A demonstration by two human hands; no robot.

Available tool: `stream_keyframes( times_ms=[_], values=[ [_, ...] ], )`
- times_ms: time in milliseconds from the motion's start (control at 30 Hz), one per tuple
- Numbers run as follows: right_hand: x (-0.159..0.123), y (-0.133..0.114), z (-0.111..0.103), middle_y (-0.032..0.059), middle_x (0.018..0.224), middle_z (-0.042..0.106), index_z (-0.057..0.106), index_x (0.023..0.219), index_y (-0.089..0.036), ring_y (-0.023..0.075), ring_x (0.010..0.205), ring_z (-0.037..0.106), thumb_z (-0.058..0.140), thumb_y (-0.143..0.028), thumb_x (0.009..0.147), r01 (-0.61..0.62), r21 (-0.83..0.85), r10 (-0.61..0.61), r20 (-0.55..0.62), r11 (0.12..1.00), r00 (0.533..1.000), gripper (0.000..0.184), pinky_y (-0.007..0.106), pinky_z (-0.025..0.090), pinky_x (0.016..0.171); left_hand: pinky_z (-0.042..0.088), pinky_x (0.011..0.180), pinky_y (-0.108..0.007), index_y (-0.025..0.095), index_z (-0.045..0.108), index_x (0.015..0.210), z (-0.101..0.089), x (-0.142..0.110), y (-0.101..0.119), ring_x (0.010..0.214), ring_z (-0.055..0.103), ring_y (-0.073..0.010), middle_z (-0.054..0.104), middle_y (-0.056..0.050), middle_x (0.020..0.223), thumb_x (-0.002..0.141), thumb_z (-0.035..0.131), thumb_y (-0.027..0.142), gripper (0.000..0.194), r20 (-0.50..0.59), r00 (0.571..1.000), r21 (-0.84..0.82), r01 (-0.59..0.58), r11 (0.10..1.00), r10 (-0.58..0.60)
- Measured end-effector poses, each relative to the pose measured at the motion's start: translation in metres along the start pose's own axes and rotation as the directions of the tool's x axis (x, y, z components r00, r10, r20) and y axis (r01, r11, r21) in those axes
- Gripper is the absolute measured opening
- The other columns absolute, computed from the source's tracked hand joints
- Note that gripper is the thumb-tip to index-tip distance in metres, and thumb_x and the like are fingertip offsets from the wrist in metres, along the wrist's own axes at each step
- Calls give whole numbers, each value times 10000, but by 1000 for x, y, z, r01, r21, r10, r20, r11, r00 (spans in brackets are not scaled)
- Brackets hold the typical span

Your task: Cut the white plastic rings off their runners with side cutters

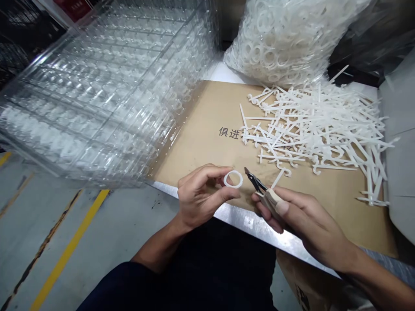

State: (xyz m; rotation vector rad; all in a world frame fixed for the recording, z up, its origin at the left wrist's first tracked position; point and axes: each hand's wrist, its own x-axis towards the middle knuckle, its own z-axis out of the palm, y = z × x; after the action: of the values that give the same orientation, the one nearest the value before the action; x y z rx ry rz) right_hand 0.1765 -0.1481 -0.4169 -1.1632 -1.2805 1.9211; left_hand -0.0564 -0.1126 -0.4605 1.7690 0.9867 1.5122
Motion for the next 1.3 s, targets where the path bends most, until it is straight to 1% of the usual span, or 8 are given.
stream_keyframes(
  times_ms=[133, 333, 533, 733, 867, 1000, 1133, 1300],
  values=[
    [-1, 0, -1, 5, 815, 515, 635, 991, -196, 143, 683, 435, 530, -608, 1043, -13, 21, 13, 4, 1000, 1000, 428, 296, 388, 639, 549, 655, -258, 204, 765, 1173, 0, -4, -3, 744, 677, -145, 733, -31, 850, 805, 889, 232, 389, 0, 1000, -37, 30, 999, -30],
    [-2, -2, 0, 23, 819, 542, 615, 868, -194, 145, 686, 444, 564, -627, 1016, -16, 54, 16, 2, 998, 1000, 461, 285, 400, 627, 544, 659, -274, 204, 759, 1191, -1, -5, -5, 738, 667, -152, 720, -35, 847, 812, 883, 229, 400, 18, 999, -62, 38, 997, -37],
    [-8, 4, 0, 76, 947, 648, 700, 1197, -207, 198, 786, 571, 695, -651, 917, 28, 192, -16, -64, 981, 998, 525, 324, 518, 714, 543, 643, -264, 195, 771, 1137, -1, -3, -2, 723, 675, -149, 727, -45, 832, 844, 859, 347, 342, 25, 998, -38, 66, 997, -65],
    [-3, 13, 8, 76, 1091, 684, 669, 1256, -242, 202, 902, 659, 778, -442, 935, 178, 238, -139, -172, 955, 975, 393, 344, 568, 828, 547, 657, -257, 182, 740, 1154, -1, 4, 6, 745, 692, -153, 740, -51, 829, 847, 857, 320, 356, 170, 981, 45, -99, 994, 90],
    [4, 15, 13, 43, 979, 682, 678, 1164, -216, 180, 839, 652, 774, -394, 946, 251, 137, -208, -272, 958, 940, 297, 332, 568, 788, 546, 652, -236, 158, 727, 1125, 8, 1, 14, 730, 671, -135, 738, -50, 845, 825, 875, 282, 356, 256, 962, -17, -93, 996, 94],
    [3, 13, 15, 32, 950, 686, 648, 1130, -212, 176, 836, 682, 756, -280, 948, 348, -87, -355, -361, 934, 862, 222, 313, 591, 757, 549, 628, -214, 158, 745, 1064, 16, -4, 19, 700, 671, -125, 746, -46, 832, 838, 860, 338, 311, 249, 968, -29, 18, 999, -10],
    [-1, 11, 17, 38, 974, 693, 611, 1153, -226, 179, 857, 697, 729, -179, 935, 458, -232, -513, -363, 858, 778, 252, 318, 612, 768, 556, 620, -215, 168, 771, 1014, 19, -6, 20, 694, 696, -141, 765, -54, 824, 829, 866, 364, 287, 208, 973, 10, 101, 995, -101],
    [0, 11, 15, 27, 951, 708, 621, 1122, -225, 171, 845, 712, 729, -163, 944, 487, -346, -591, -343, 802, 730, 217, 313, 615, 771, 582, 668, -233, 165, 786, 1014, 27, -7, 24, 733, 724, -163, 791, -83, 880, 846, 853, 366, 270, 253, 946, -66, 224, 972, -201]
  ],
)
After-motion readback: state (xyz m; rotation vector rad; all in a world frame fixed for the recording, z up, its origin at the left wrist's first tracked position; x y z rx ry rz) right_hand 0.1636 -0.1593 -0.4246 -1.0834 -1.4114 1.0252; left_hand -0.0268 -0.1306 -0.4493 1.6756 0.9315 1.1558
